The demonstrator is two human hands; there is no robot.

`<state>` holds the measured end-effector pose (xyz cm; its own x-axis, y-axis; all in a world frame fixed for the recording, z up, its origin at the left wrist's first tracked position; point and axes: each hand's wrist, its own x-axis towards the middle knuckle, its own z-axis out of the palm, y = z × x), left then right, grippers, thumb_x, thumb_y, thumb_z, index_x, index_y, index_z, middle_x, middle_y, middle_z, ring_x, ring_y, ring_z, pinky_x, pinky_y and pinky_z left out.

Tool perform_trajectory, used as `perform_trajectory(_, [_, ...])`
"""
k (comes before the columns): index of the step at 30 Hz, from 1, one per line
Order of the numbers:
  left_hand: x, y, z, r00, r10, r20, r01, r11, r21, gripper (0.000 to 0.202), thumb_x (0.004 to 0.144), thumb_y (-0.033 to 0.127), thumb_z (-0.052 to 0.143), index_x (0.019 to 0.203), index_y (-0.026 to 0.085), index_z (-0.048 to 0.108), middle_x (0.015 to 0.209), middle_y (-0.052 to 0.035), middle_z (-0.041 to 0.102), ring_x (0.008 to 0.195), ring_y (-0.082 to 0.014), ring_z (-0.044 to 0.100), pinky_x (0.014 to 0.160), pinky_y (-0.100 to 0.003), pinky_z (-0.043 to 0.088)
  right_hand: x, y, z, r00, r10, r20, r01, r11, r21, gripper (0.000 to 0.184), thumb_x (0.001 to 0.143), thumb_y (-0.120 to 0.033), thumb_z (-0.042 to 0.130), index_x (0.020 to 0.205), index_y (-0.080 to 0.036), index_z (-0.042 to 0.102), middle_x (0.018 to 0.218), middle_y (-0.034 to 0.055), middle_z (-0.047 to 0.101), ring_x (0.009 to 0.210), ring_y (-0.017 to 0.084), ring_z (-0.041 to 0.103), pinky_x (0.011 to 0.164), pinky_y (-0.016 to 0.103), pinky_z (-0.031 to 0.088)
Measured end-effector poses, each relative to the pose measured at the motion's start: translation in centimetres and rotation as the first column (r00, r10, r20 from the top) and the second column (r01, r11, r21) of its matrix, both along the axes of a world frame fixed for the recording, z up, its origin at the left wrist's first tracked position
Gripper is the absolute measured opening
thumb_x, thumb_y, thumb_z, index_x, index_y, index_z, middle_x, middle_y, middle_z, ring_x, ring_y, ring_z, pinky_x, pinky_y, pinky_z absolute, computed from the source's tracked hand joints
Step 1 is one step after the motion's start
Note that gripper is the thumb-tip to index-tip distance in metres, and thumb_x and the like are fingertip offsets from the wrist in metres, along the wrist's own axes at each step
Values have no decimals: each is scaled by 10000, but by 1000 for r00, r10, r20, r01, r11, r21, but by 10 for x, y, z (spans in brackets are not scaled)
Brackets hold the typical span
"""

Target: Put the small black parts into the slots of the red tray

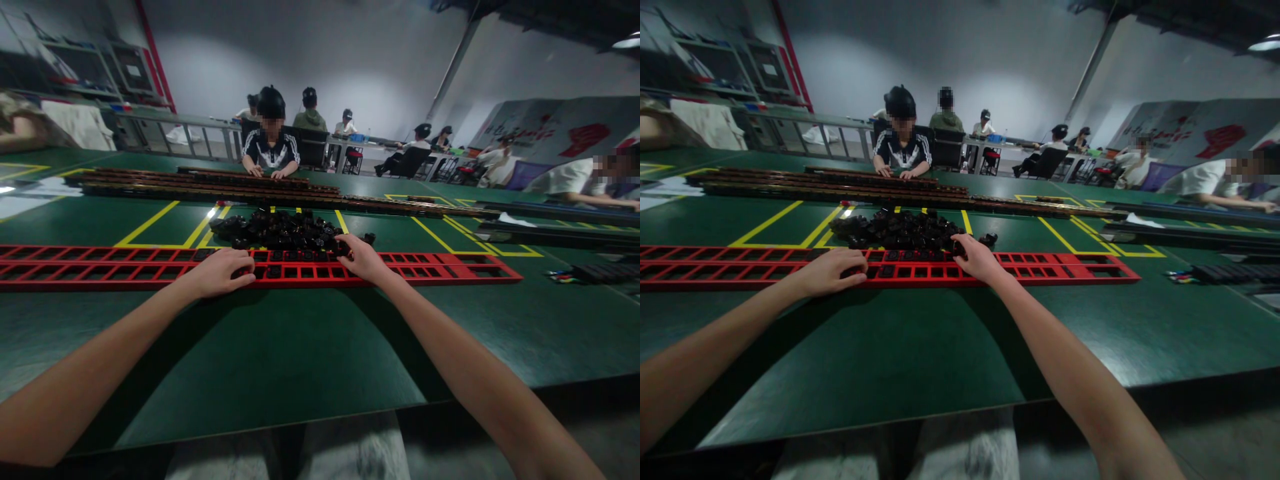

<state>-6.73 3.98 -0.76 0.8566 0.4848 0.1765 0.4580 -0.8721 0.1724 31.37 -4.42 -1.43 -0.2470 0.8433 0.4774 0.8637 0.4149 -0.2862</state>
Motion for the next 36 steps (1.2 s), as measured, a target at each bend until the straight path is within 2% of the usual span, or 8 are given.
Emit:
perform_trajectory(4, [0,0,0,1000,-14,14,14,1000,9,304,954,452,470,882,200,623,904,-53,620,844,-201,575,804,-346,415,0,-1,0,998,-43,39,45,998,-44,474,857,-265,631,1317,-182,549,1219,114,645,849,206,637,840,399,538])
perform_trajectory(11, [0,1,-1,1000,-2,11,2,1000,4,296,953,447,475,890,203,629,904,-53,617,850,-204,574,804,-345,407,-2,-2,2,997,-24,67,27,998,-52,444,868,-276,644,1294,-169,579,1205,115,664,915,222,648,857,393,529])
perform_trajectory(21, [0,1,-2,1000,-3,12,3,1000,12,303,953,448,465,886,202,628,906,-54,621,845,-199,576,800,-338,419,-1,-3,1,998,-2,66,4,999,-45,440,865,-281,648,1292,-187,593,1177,102,677,887,213,650,839,388,532])
perform_trajectory(28, [1,1,0,1000,1,-25,-1,1000,6,310,960,449,448,902,195,617,915,-62,611,862,-210,574,811,-351,413,-2,-4,3,998,14,64,-11,999,-47,429,867,-277,651,1281,-170,613,1215,122,678,1073,255,650,947,423,516])
perform_trajectory(36, [0,1,-2,1000,3,2,-3,1000,18,296,953,448,469,889,204,623,906,-54,619,848,-205,569,800,-339,403,-1,-2,0,996,15,92,-11,999,-41,429,902,-299,630,1315,-182,620,1228,119,678,1114,263,643,979,446,517])
